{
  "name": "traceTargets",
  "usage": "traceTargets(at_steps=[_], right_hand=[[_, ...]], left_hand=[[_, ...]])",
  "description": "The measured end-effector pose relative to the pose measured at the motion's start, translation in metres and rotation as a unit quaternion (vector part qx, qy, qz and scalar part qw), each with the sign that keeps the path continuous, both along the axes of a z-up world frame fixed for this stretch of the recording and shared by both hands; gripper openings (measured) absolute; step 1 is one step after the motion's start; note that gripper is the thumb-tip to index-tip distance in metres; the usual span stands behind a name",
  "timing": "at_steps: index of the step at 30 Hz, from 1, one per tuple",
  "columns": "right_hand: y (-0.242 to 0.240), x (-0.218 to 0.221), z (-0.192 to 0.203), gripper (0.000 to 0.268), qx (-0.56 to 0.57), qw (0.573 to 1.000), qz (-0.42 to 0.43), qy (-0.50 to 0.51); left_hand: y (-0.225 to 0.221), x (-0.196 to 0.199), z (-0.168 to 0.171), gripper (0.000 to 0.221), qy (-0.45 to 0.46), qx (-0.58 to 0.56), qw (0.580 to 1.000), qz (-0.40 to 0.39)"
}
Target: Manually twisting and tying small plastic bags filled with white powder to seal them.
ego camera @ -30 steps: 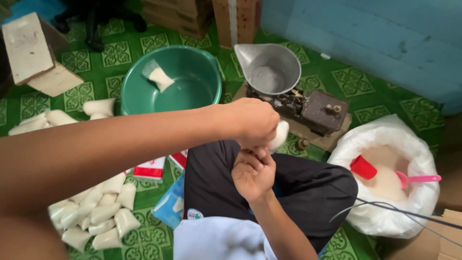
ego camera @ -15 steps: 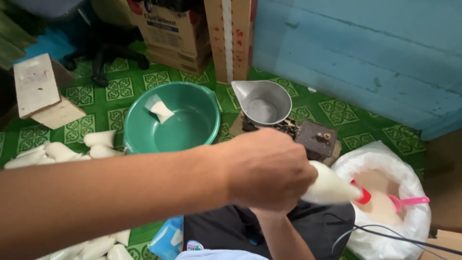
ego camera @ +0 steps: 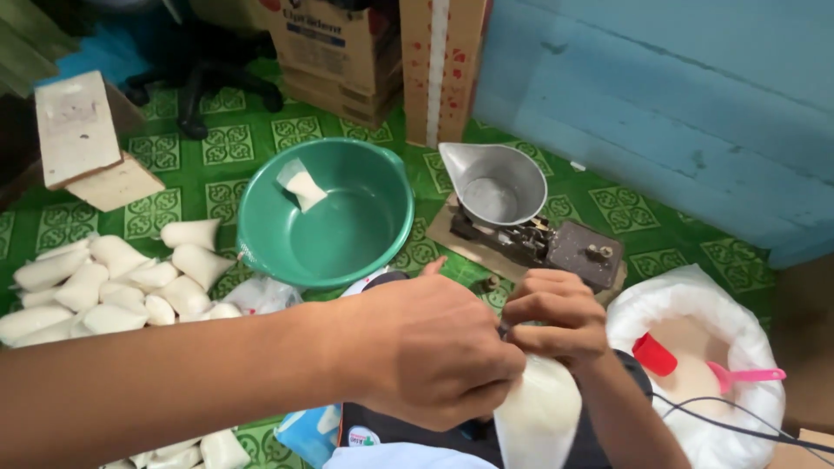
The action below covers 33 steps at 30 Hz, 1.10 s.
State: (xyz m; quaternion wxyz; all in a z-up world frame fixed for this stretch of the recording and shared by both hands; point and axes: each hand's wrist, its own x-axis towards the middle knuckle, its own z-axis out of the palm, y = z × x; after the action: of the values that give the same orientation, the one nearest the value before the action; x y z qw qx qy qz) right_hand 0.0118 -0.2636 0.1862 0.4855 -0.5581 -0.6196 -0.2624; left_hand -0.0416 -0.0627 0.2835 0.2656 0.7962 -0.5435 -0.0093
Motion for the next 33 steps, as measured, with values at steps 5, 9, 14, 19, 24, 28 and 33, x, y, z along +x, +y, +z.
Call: traceTargets(at_steps=[5,9,14,19,24,28,33], right_hand=[[-0.004,-0.002,0.014,0.006,-0.109,0.988,-0.08,-0.07],[-0.003,-0.006,0.02,0.003,-0.199,0.957,-0.162,-0.136],[0.017,-0.001,0.035,0.024,-0.18,0.941,-0.182,-0.222],[0.02,-0.002,0.032,0.02,-0.298,0.915,-0.198,-0.189],[0.02,-0.002,0.031,0.02,-0.468,0.859,-0.18,0.104],[0.03,0.006,0.033,0.036,-0.561,0.675,-0.234,0.417],[0.024,0.014,-0.006,0.041,-0.437,0.623,-0.176,0.625]], left_hand=[[0.017,0.004,-0.013,0.025,0.009,0.03,0.999,0.021],[0.028,0.009,-0.026,0.028,0.046,0.066,0.995,0.054],[0.031,0.023,-0.047,0.04,0.155,0.171,0.966,0.114],[0.033,0.028,-0.036,0.046,0.302,0.167,0.919,0.194],[0.025,0.033,-0.085,0.045,0.355,0.134,0.899,0.219],[0.02,0.039,-0.13,0.035,0.441,0.069,0.862,0.241],[0.025,0.051,-0.116,0.038,0.4,0.016,0.886,0.234]])
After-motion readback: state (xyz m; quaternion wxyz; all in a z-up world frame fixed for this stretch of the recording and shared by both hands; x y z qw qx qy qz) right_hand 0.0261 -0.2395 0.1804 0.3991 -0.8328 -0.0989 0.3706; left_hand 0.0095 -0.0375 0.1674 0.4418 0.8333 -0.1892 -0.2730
